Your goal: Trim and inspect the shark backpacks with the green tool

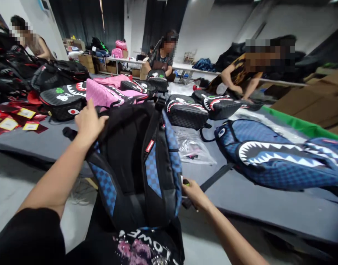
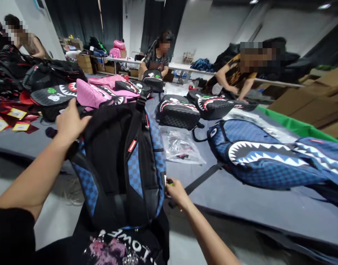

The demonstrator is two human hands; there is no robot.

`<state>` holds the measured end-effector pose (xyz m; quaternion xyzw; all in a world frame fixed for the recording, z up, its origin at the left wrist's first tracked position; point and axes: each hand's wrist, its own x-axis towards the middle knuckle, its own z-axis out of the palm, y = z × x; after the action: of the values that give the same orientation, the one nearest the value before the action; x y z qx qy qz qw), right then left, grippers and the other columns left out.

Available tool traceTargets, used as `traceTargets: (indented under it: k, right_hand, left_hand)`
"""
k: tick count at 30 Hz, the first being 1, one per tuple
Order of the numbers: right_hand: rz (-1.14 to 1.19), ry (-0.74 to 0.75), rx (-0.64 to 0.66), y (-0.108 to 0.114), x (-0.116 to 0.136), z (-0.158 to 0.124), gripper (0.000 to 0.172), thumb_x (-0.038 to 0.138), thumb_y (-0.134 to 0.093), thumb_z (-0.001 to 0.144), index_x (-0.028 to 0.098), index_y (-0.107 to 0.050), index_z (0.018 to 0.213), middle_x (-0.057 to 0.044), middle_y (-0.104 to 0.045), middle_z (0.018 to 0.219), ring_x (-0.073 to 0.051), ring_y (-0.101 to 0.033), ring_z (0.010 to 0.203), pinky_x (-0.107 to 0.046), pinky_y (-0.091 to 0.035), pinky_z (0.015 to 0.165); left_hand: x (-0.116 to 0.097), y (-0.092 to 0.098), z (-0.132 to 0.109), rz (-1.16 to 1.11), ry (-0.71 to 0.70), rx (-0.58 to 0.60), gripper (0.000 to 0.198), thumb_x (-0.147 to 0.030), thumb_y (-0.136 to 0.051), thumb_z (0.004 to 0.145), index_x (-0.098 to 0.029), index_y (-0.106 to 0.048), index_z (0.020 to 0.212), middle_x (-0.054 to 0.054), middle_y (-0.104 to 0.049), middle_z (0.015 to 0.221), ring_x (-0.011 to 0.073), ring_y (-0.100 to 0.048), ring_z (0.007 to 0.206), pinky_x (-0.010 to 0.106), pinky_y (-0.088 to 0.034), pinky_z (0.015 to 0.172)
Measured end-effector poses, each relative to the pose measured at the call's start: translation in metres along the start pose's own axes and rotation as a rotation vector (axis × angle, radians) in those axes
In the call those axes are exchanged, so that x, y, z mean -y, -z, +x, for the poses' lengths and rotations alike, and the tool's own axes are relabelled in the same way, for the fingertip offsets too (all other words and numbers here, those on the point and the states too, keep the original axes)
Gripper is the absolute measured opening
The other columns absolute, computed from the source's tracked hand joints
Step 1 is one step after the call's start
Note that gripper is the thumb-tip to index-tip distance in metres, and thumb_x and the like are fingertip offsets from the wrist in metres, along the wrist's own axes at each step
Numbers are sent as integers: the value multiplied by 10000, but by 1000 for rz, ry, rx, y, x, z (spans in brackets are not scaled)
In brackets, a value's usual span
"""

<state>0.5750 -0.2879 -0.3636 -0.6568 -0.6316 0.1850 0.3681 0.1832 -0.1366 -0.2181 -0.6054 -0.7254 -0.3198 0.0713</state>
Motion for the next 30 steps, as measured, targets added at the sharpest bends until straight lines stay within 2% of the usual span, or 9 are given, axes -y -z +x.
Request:
traceTargets:
  k: [2,5,7,10,14,16,21,26,30]
  right_hand:
    - [-5,-35,20,-6,2,4,344,476,-606,863,166,-744,804,-63,-719,680,-230,-685,631,-323,-532,580]
    - [-69,-67,-13,16,25,15,451,524,-553,880,196,-713,1145,-87,-767,864,-270,-719,813,-356,-541,698]
    - [-84,-62,8,29,51,23,523,565,-479,920,194,-674,1233,-71,-746,749,-251,-710,740,-335,-533,661]
    - [79,122,34,8,92,36,533,524,-393,984,167,-617,1310,-56,-735,747,-201,-695,678,-300,-545,645]
    - [-85,589,113,-69,107,56,452,279,-515,970,213,-507,1416,-75,-684,1235,-156,-672,1051,-250,-531,888]
    - [-285,660,148,-91,88,62,416,149,-554,917,241,-591,1320,-64,-680,1244,-161,-656,1078,-235,-532,860]
    - [-450,454,-9,-64,10,32,369,92,-554,898,167,-624,1252,-190,-688,1182,-259,-673,970,-308,-535,702]
    - [-371,595,-275,-51,19,9,362,176,-525,954,171,-559,1314,-176,-691,1175,-289,-647,1065,-430,-503,875]
    - [-209,793,-57,-83,67,43,418,116,-523,920,227,-562,1322,-138,-670,1226,-244,-621,1122,-402,-507,926]
  left_hand:
    - [-28,-27,-32,105,-258,84,760,-446,-670,856,-54,-395,1447,274,-419,1484,449,-350,1414,677,-253,1133]
    - [-64,-87,-115,42,-559,437,555,-520,-492,952,-150,-546,1362,227,-380,1543,453,-236,1475,734,-187,1130]
    - [-81,-119,-170,-57,-746,559,610,-513,-466,967,-192,-422,1482,218,-290,1596,426,-186,1503,713,-172,1154]
    - [-92,-138,-223,-264,-1116,662,653,-536,-445,970,-222,-335,1531,171,-327,1594,361,-217,1511,642,-168,1205]
    - [-70,-142,-230,-378,-1405,731,642,-539,-390,990,-140,-401,1492,135,-472,1517,238,-331,1480,354,-216,1253]
    - [-43,-143,-219,-345,-1394,731,701,-572,-387,981,-111,-369,1509,162,-462,1519,262,-336,1477,399,-209,1253]
    - [17,-142,-199,-251,-1454,594,756,-607,-342,977,-137,-245,1562,173,-362,1576,289,-261,1505,509,-153,1229]
    - [-27,-132,-232,-299,-1433,591,651,-637,-342,968,-283,-363,1514,91,-390,1578,349,-277,1480,637,-163,1166]
    - [-72,-129,-266,-440,-1462,597,600,-586,-388,963,-204,-521,1406,126,-592,1399,306,-507,1309,539,-335,1120]
